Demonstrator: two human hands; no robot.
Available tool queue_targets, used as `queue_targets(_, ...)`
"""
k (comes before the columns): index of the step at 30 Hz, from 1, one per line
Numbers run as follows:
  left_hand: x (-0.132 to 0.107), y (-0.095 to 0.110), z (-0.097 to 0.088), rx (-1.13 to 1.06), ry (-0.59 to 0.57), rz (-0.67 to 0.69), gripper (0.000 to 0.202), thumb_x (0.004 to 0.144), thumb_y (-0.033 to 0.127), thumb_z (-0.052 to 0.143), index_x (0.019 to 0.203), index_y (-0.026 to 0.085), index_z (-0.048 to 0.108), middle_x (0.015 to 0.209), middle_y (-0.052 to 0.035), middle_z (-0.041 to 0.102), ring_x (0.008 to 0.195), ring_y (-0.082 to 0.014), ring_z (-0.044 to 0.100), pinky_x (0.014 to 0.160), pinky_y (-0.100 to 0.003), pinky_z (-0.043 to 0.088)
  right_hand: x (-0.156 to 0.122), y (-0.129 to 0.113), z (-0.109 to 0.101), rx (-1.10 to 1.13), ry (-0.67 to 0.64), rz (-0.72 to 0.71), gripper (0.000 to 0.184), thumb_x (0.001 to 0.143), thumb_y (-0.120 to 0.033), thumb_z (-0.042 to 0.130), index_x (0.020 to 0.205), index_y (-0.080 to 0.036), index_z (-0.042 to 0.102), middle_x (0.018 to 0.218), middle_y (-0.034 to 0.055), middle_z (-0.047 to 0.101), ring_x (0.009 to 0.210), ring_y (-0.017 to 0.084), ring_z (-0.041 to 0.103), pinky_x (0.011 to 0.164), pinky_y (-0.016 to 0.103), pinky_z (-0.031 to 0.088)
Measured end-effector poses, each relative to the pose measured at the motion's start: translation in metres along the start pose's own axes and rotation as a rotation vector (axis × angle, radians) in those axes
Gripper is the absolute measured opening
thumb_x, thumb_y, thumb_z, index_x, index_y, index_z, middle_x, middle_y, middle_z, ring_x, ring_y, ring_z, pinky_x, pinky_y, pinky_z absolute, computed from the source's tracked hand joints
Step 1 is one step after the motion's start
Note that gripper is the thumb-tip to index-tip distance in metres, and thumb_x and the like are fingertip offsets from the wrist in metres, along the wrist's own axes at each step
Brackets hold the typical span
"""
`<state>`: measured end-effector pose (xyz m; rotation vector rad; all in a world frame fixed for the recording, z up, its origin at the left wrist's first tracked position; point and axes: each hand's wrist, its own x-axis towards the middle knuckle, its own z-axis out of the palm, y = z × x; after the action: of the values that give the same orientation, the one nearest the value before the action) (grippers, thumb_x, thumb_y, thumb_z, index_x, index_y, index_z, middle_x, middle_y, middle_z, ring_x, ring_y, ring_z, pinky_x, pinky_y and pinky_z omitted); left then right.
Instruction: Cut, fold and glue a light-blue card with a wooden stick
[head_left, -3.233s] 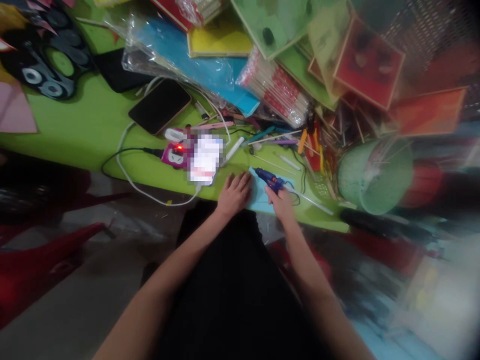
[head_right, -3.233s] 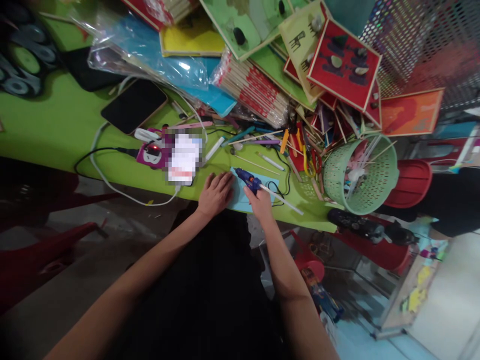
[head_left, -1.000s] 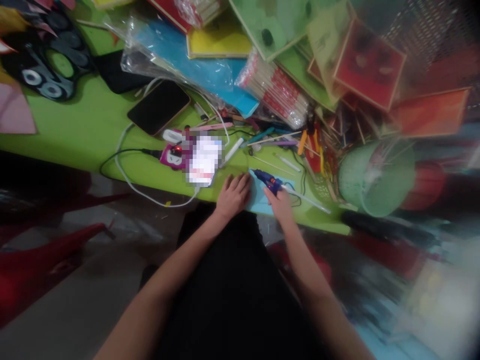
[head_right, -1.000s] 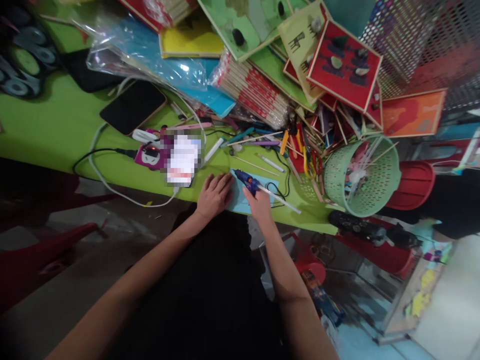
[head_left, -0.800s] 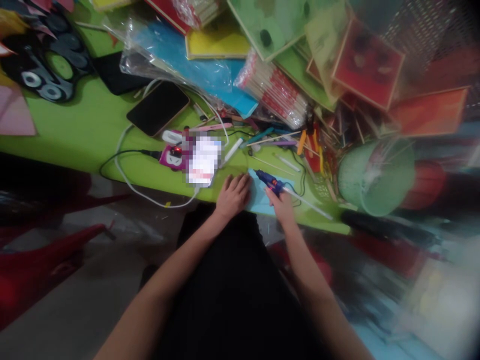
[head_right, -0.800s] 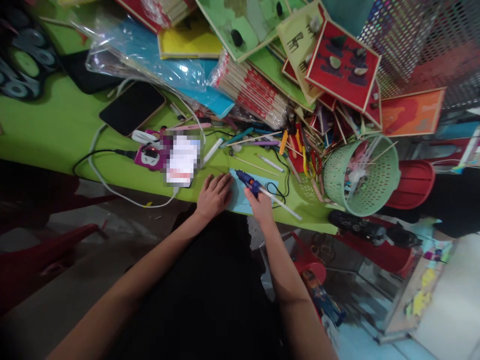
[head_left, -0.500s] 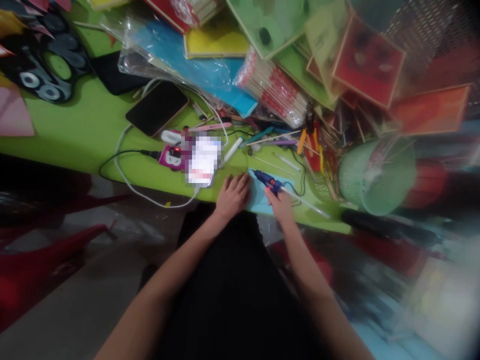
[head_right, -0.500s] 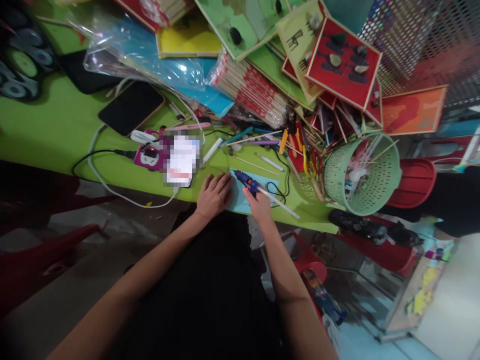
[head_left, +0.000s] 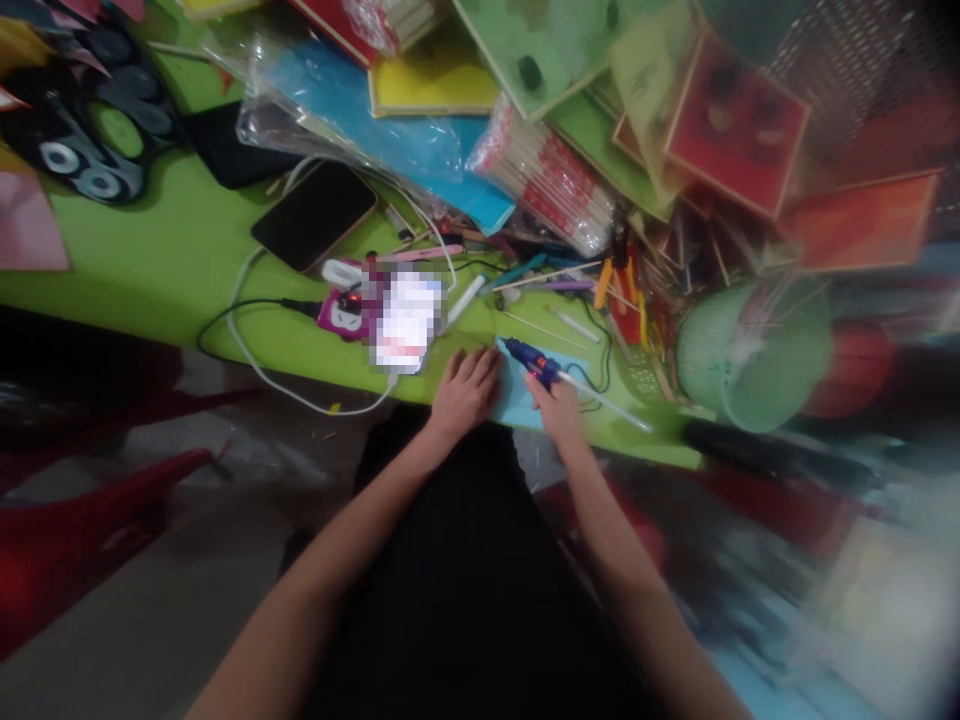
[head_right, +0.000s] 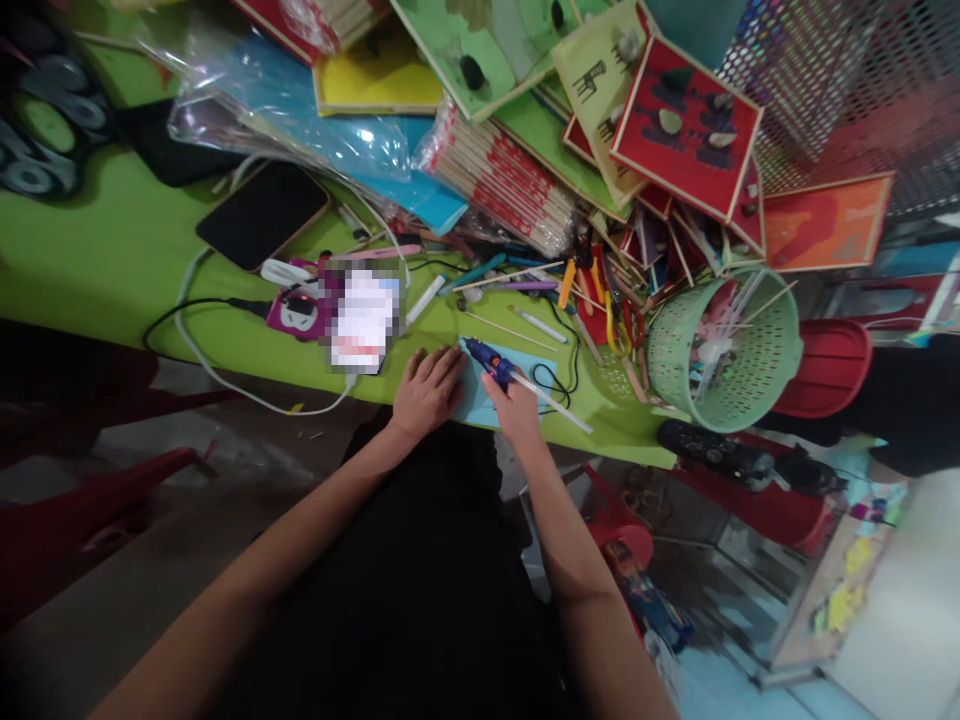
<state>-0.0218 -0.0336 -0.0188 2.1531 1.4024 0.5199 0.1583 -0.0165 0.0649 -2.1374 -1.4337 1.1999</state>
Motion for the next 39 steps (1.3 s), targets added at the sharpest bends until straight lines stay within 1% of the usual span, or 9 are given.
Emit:
queue_targets(2,0.0,-0.0001,0.0003,0.001,0.004,0.0,0.055,0.104,0.027,0.045,0.158,0.019,0.046,0.159,-0.0125,0.051,0.146,-0.0305,0.05,0.126,-0.058,0.032,0.0005,0.0009,0.0002,-0.012,0.008,-0.005,0.045,0.087,-0.069,0.056,0.077,-0.025,0.058,0.054,-0.0027,0.052,0.058,0.019,0.056,0.064,0.033,0.045)
queue_targets(5,-0.0001,-0.0007,0.0013,0.006,0.015,0.003,0.054,0.104,0.027,0.046,0.157,0.018,0.048,0.159,-0.0124,0.051,0.145,-0.0307,0.051,0.126,-0.058,0.032,-0.0002,0.0021,-0.0019,-0.025,0.015,0.027,0.045,0.086,-0.069,0.057,0.077,-0.024,0.059,0.054,-0.003,0.053,0.054,0.018,0.054,0.061,0.033,0.044)
queue_targets(9,-0.0004,-0.0017,0.0029,-0.003,0.012,-0.001,0.053,0.104,0.028,0.045,0.156,0.018,0.049,0.159,-0.0124,0.052,0.146,-0.0309,0.05,0.126,-0.058,0.033,-0.0021,0.0009,-0.0038,-0.003,0.008,0.031,0.046,0.085,-0.07,0.058,0.078,-0.025,0.06,0.054,-0.003,0.053,0.052,0.018,0.053,0.059,0.032,0.045)
queue_targets(15,-0.0008,-0.0018,0.0036,0.004,0.02,0.004,0.053,0.105,0.028,0.044,0.157,0.018,0.047,0.158,-0.0122,0.052,0.145,-0.0308,0.051,0.126,-0.059,0.032,-0.0003,-0.0017,0.0016,0.005,0.005,-0.023,0.043,0.088,-0.066,0.058,0.078,-0.025,0.06,0.056,-0.002,0.055,0.057,0.019,0.057,0.065,0.034,0.048)
queue_targets(20,-0.0008,-0.0018,0.0035,0.0,0.015,0.005,0.055,0.105,0.028,0.045,0.158,0.019,0.046,0.159,-0.0125,0.051,0.146,-0.0304,0.05,0.127,-0.058,0.031,0.0011,0.0018,0.0023,-0.031,0.028,-0.024,0.045,0.088,-0.069,0.056,0.077,-0.025,0.061,0.055,-0.0006,0.055,0.063,0.021,0.059,0.064,0.034,0.047)
queue_targets(26,-0.001,-0.0015,0.0026,0.02,0.024,0.013,0.054,0.105,0.028,0.044,0.158,0.018,0.046,0.159,-0.0117,0.051,0.145,-0.0312,0.051,0.126,-0.058,0.032,-0.0013,0.0015,-0.0016,-0.015,0.031,0.021,0.042,0.087,-0.066,0.058,0.079,-0.025,0.061,0.055,-0.0024,0.055,0.053,0.018,0.054,0.061,0.033,0.046)
queue_targets(34,-0.0001,-0.001,0.0006,0.005,0.015,0.005,0.055,0.104,0.027,0.045,0.159,0.021,0.045,0.16,-0.0112,0.051,0.145,-0.031,0.05,0.125,-0.059,0.032,-0.0038,0.0035,-0.0044,-0.014,0.034,0.037,0.045,0.086,-0.068,0.058,0.076,-0.024,0.062,0.053,-0.0026,0.054,0.052,0.018,0.055,0.059,0.032,0.046)
queue_targets(39,-0.0007,-0.0008,0.001,0.003,0.019,0.004,0.055,0.104,0.027,0.045,0.159,0.021,0.045,0.159,-0.0109,0.051,0.146,-0.0303,0.05,0.126,-0.057,0.031,-0.0035,0.0041,-0.003,-0.005,0.037,0.025,0.043,0.086,-0.066,0.059,0.077,-0.024,0.062,0.052,-0.0025,0.053,0.052,0.018,0.055,0.061,0.033,0.047)
